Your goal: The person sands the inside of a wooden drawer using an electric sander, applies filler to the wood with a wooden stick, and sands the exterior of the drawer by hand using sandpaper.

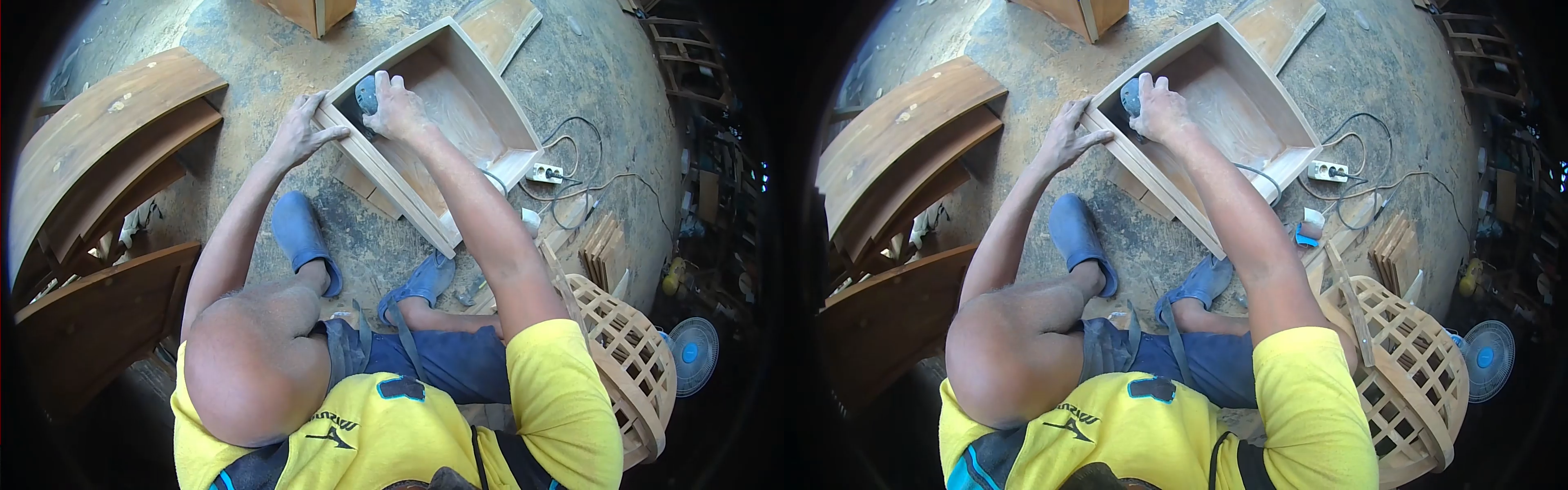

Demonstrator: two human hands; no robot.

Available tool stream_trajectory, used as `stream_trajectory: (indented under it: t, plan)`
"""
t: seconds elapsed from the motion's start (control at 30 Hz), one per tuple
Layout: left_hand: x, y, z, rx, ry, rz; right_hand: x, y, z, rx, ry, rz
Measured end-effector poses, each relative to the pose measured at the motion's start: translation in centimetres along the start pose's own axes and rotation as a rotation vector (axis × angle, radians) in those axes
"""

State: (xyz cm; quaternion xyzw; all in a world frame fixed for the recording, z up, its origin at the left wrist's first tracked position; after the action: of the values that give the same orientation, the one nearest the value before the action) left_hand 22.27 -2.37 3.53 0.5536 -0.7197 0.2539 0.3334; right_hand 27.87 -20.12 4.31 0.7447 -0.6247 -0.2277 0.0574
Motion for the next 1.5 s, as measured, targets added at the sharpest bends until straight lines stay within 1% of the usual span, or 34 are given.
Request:
stream_trajectory:
  t: [0.1, 0.17, 0.3, 0.47, 0.5, 0.6, 0.73, 0.83, 0.87, 0.93, 0.97, 1.07, 1.17, 1.27, 1.33, 1.37, 1.43, 1.5]
  plan:
    - [-0.1, -0.2, -0.3, 0.011, -0.019, 0.038, 0.3, 1.5, -0.1, -0.02, -0.014, -0.031]
    - [-0.2, 0.0, -0.1, -0.018, -0.026, 0.002, 0.6, 2.4, 0.0, -0.043, -0.046, -0.048]
    - [0.0, 0.0, 0.0, 0.004, -0.051, 0.029, 0.7, 1.4, 0.1, -0.039, 0.002, -0.021]
    - [0.1, 0.0, -0.3, 0.012, -0.039, 0.023, 2.0, -0.8, -1.1, 0.038, 0.012, 0.005]
    - [0.1, -0.1, -0.2, -0.007, -0.017, 0.026, 2.3, -0.2, -1.3, 0.069, -0.035, -0.019]
    - [0.3, -0.1, -0.3, -0.001, -0.02, 0.027, 4.3, 2.9, -0.1, 0.038, -0.03, -0.033]
    - [0.0, 0.0, -0.1, 0.004, -0.007, 0.019, 9.2, 8.2, 2.2, -0.004, -0.012, -0.11]
    - [0.1, 0.0, -0.2, 0.02, 0.0, 0.041, 11.2, 8.9, 1.2, -0.032, 0.034, -0.054]
    - [0.0, 0.0, -0.1, 0.008, 0.011, 0.028, 11.3, 8.5, 1.0, -0.027, 0.031, -0.048]
    - [0.1, -0.3, -0.2, -0.007, 0.015, 0.022, 10.6, 5.7, -0.4, 0.048, -0.013, -0.055]
    - [0.3, -0.3, -0.3, -0.005, 0.011, 0.022, 9.7, 4.2, -1.1, 0.053, 0.03, -0.015]
    - [0.0, -0.1, 0.0, -0.006, -0.004, 0.037, 7.2, -0.2, -2.7, 0.071, -0.005, 0.046]
    - [0.2, -0.2, -0.3, 0.016, -0.013, 0.051, 5.6, -1.6, -2.7, 0.114, -0.015, 0.044]
    - [0.2, -0.4, -0.3, 0.019, 0.005, 0.045, 5.2, 0.9, -0.9, 0.06, 0.019, -0.002]
    - [0.0, 0.1, -0.2, 0.007, 0.017, 0.035, 5.7, 4.7, 0.6, 0.016, -0.038, -0.071]
    - [0.3, 0.1, -0.3, 0.014, 0.02, 0.041, 6.6, 6.7, 1.2, 0.012, -0.036, -0.068]
    - [0.3, -0.2, -0.1, 0.013, 0.023, 0.053, 7.6, 10.1, 2.3, -0.043, 0.045, -0.162]
    - [0.1, -0.1, -0.2, 0.029, 0.025, 0.046, 9.0, 11.2, 2.6, -0.069, 0.046, -0.105]
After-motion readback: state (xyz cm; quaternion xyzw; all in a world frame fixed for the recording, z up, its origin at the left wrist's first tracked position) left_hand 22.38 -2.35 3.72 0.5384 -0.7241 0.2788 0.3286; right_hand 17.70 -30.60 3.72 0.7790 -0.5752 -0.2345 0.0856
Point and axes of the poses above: each hand's wrist, its own y-axis away from the middle knuckle, its own z-axis out of the palm, x = y × z, the point moved 9 cm from there along -y, towards the middle knuckle, and after that the axes turned 8 degrees about z, right-handed, at the moved point
